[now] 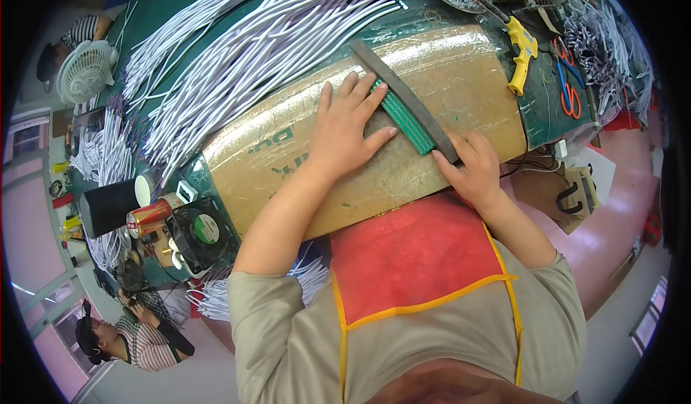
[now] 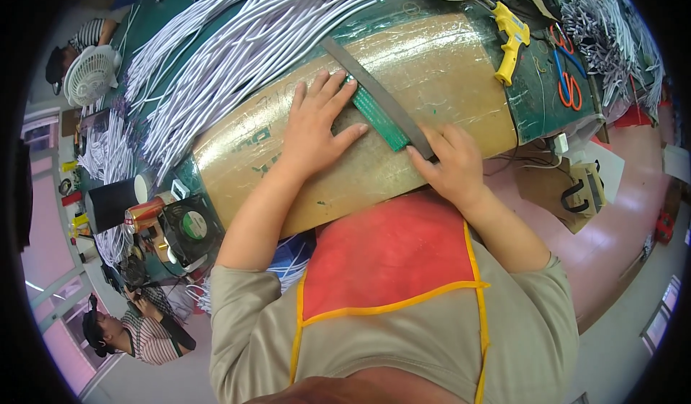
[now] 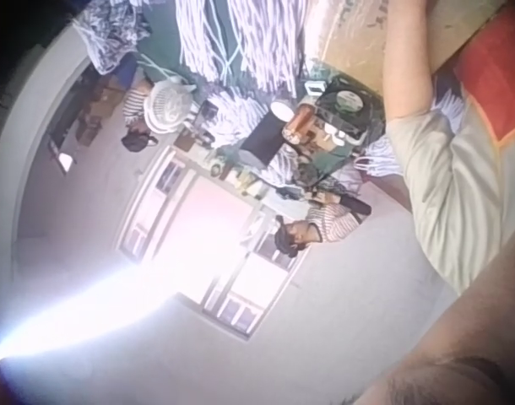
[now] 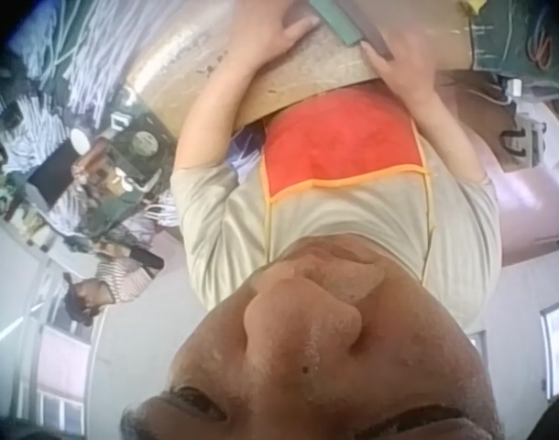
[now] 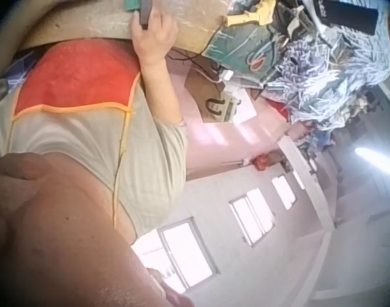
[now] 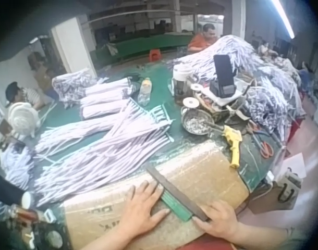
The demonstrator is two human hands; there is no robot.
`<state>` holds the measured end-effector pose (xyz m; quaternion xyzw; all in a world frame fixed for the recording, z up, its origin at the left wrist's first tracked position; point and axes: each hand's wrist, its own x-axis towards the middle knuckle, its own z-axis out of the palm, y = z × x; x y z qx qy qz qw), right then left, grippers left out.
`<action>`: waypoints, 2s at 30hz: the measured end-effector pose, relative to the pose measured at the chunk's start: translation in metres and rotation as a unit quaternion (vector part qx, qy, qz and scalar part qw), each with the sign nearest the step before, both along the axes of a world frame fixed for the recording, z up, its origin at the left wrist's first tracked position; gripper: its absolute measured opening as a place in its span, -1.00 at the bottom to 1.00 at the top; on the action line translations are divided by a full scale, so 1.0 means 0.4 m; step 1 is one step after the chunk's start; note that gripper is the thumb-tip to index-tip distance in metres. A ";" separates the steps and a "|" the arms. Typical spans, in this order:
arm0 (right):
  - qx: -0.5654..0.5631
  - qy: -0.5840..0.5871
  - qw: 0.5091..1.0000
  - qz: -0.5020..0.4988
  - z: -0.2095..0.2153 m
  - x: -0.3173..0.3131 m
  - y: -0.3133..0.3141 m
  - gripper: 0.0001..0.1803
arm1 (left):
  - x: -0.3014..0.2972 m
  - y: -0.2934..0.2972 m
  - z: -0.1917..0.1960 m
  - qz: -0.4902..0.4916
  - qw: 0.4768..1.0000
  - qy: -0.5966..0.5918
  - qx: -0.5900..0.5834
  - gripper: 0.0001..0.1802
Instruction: The person applies hot glue to a small circuit board with a glue gun, attaching wires to it.
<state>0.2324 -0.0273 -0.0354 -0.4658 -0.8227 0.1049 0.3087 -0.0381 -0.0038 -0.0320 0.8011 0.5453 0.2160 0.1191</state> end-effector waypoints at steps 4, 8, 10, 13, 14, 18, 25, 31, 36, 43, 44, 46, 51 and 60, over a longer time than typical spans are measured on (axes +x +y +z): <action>0.017 0.019 1.000 0.006 0.000 -0.004 0.006 -0.59 | 0.002 0.003 0.000 0.000 1.000 0.018 -0.004 -0.22; -0.005 -0.012 1.000 0.003 0.004 0.009 0.000 -0.53 | 0.004 0.006 0.003 -0.005 1.000 0.017 -0.009 -0.20; -0.013 -0.016 1.000 0.010 0.013 0.014 0.002 -0.50 | -0.010 0.011 0.011 -0.004 1.000 0.004 -0.010 -0.20; 0.003 0.000 0.999 0.039 0.020 0.032 0.007 -0.44 | -0.052 0.041 0.036 0.005 1.000 0.003 0.011 -0.26; -0.038 0.031 0.998 0.039 0.017 0.044 0.010 -0.45 | -0.074 0.074 0.049 0.018 0.998 -0.037 0.038 -0.32; -0.114 0.106 0.988 0.023 -0.004 0.073 0.008 -0.52 | -0.203 0.266 0.142 0.088 0.979 -0.075 0.169 -0.56; -0.090 0.120 0.989 0.017 -0.004 0.058 0.015 -0.62 | -0.447 0.565 0.120 0.199 0.962 0.079 0.168 -0.53; -0.072 0.080 0.994 0.026 0.003 0.053 0.023 -0.64 | -0.483 0.647 0.060 0.223 0.939 0.260 0.024 -0.55; -0.064 0.063 0.996 0.006 0.001 0.053 0.019 -0.65 | -0.485 0.654 0.070 0.212 0.945 0.249 0.026 -0.64; -0.057 0.062 0.996 0.012 0.002 0.043 0.022 -0.66 | -0.536 0.647 0.101 0.268 0.953 0.128 0.051 -0.62; -0.056 0.065 0.996 0.014 0.006 0.043 0.022 -0.67 | -0.546 0.651 0.118 0.298 0.950 0.088 0.041 -0.61; -0.057 0.067 0.996 0.013 0.010 0.040 0.023 -0.68 | -0.562 0.656 0.135 0.322 0.945 0.045 0.030 -0.60; -0.048 0.079 0.996 0.014 0.007 0.037 0.024 -0.71 | -0.567 0.639 0.164 0.337 0.937 -0.087 0.027 -0.59; -0.048 0.078 0.996 0.011 0.001 0.043 0.018 -0.71 | -0.467 0.458 0.263 0.269 0.944 0.047 0.183 -0.66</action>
